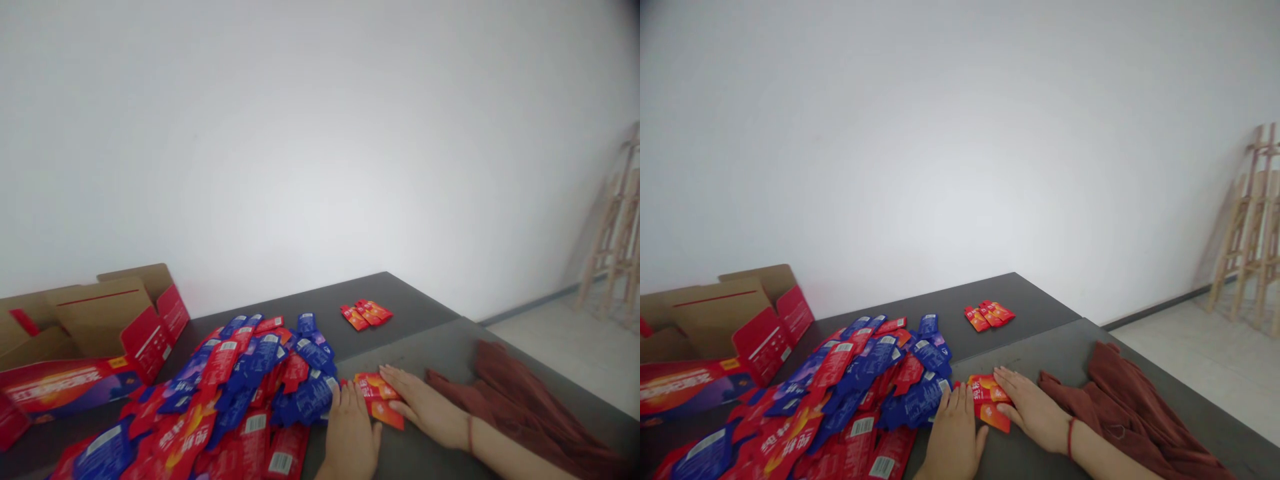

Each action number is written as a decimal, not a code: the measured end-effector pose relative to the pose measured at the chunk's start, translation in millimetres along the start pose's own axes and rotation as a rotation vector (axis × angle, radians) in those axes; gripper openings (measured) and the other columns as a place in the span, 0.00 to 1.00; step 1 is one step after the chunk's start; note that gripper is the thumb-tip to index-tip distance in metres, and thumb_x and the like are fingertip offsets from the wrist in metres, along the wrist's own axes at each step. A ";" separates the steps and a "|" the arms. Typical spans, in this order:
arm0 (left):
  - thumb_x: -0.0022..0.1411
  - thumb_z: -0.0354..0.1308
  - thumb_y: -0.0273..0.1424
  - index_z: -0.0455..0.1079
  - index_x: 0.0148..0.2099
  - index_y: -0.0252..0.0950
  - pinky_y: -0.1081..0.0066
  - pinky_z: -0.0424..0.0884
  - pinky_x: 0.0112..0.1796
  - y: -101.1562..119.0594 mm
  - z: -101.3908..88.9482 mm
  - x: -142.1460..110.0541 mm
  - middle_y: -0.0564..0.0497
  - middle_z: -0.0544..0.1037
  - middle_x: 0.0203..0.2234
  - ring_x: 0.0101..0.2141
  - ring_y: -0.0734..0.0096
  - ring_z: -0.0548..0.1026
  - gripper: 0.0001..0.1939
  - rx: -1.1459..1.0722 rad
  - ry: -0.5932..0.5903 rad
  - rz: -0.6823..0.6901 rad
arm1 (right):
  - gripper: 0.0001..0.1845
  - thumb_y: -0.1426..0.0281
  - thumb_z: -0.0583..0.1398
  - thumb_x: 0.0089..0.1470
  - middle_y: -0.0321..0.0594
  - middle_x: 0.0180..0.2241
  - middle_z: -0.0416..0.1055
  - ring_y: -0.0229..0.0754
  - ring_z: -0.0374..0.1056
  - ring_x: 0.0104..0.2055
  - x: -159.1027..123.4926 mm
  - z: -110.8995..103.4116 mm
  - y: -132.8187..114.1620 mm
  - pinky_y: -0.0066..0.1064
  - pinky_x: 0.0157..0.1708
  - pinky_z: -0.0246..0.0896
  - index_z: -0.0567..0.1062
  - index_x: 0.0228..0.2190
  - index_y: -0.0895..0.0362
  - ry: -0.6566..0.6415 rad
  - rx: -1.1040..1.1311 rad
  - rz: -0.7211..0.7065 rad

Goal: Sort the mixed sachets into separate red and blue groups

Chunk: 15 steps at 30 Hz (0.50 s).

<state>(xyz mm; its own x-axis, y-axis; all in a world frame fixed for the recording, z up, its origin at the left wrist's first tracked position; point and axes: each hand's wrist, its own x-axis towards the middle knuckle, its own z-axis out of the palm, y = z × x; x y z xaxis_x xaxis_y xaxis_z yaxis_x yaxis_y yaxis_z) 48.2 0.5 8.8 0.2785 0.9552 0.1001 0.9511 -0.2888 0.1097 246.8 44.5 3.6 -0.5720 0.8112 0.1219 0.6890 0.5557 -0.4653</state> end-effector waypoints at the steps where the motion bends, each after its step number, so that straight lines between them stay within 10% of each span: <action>1: 0.64 0.48 0.41 0.59 0.61 0.22 0.51 0.49 0.60 -0.1 -2.2 0.9 0.33 0.64 0.57 0.58 0.48 0.60 0.31 0.014 0.005 0.005 | 0.34 0.53 0.50 0.60 0.47 0.63 0.52 0.49 0.47 0.65 -0.7 -0.9 -0.8 0.45 0.64 0.42 0.56 0.62 0.58 0.001 -0.004 -0.009; 15: 0.58 0.42 0.20 0.66 0.57 0.32 0.64 0.61 0.53 -19.9 -10.0 29.3 0.44 0.73 0.51 0.50 0.62 0.69 0.25 -0.199 0.019 0.193 | 0.24 0.70 0.50 0.58 0.47 0.56 0.66 0.46 0.61 0.58 21.8 -13.3 17.0 0.42 0.60 0.52 0.69 0.54 0.58 0.018 0.053 -0.095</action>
<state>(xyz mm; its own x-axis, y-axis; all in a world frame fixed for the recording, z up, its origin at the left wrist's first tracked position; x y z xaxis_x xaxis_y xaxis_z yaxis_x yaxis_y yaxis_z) 36.0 33.6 19.5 0.4480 0.8803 0.1561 0.8351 -0.4744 0.2785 252.0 74.1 10.0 -0.6254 0.7585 0.1831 0.6072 0.6205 -0.4963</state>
